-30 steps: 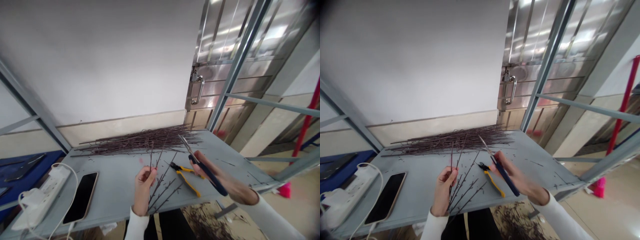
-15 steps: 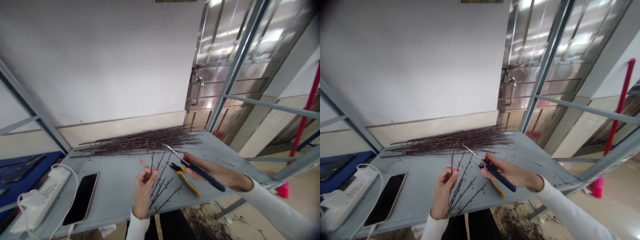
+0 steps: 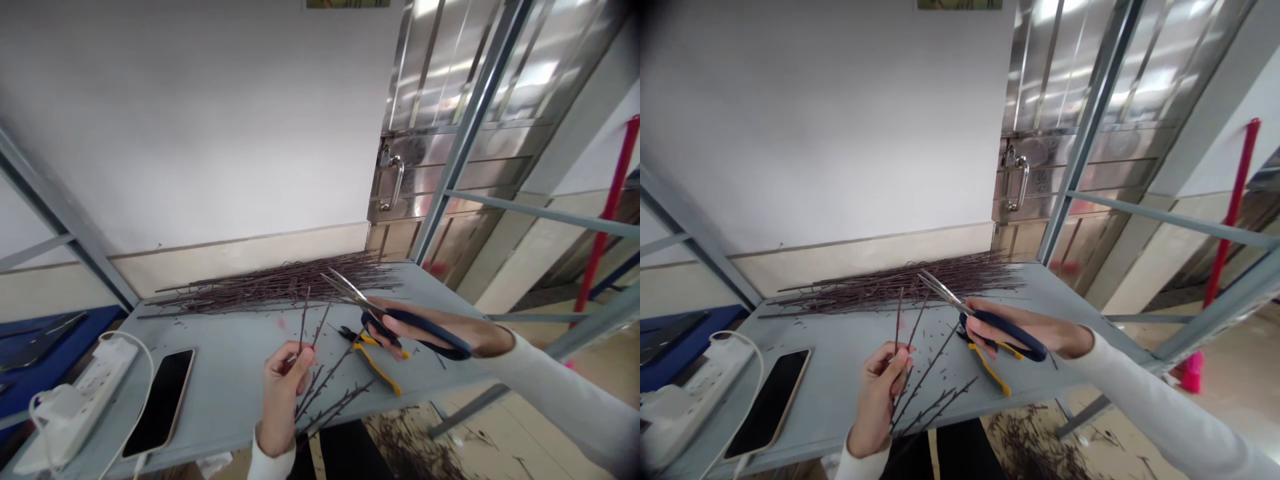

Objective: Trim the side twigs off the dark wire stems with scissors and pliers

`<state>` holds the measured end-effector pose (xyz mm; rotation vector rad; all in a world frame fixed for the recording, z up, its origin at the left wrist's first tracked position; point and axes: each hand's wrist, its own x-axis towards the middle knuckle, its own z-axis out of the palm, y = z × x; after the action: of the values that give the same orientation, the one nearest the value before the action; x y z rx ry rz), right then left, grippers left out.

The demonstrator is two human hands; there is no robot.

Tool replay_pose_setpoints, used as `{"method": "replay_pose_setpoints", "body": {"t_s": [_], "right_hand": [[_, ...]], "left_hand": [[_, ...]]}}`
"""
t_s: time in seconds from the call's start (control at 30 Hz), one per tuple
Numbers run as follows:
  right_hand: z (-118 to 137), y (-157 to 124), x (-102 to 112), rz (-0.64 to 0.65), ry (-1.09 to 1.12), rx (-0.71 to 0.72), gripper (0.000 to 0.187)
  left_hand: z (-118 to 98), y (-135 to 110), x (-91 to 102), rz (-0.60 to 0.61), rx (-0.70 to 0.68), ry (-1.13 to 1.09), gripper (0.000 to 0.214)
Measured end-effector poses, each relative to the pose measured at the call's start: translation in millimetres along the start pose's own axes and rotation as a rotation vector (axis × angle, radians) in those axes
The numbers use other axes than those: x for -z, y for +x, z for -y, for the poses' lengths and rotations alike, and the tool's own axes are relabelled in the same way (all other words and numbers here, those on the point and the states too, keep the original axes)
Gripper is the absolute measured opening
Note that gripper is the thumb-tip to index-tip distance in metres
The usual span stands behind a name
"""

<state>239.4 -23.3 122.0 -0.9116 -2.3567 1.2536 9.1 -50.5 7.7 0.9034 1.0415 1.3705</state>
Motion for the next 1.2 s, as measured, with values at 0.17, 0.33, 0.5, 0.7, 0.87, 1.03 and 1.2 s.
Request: {"method": "replay_pose_setpoints", "body": {"t_s": [0.17,0.33,0.5,0.7,0.87,1.03,1.2], "right_hand": [[-6.6,-1.8,-5.7,0.028,-0.038,-0.112,0.032],[-10.5,-0.9,-10.4,-0.062,-0.233,-0.098,0.033],[-11.0,1.2,-10.1,-0.107,-0.316,-0.151,0.031],[-12.6,5.2,-11.0,-0.286,-0.531,-0.258,0.030],[-10.6,2.3,-15.2,-0.351,-0.606,-0.339,0.027],[-13.1,-2.0,-17.9,-0.335,-0.582,-0.330,0.025],[-17.2,-3.4,-20.6,-0.314,-0.513,-0.338,0.027]], "left_hand": [[-3.0,-1.3,0.2,-0.012,-0.006,-0.003,0.037],[-2.7,-2.3,-0.4,0.003,-0.018,0.045,0.039],[-2.7,-2.8,0.3,-0.007,-0.068,0.141,0.038],[-7.3,-5.4,-2.6,-0.019,-0.128,0.208,0.032],[-6.4,-6.5,-4.4,-0.015,-0.125,0.229,0.036],[-4.3,-6.5,-4.5,-0.002,-0.092,0.211,0.040],[-7.0,-6.0,-5.1,0.056,-0.063,0.236,0.047]]}}
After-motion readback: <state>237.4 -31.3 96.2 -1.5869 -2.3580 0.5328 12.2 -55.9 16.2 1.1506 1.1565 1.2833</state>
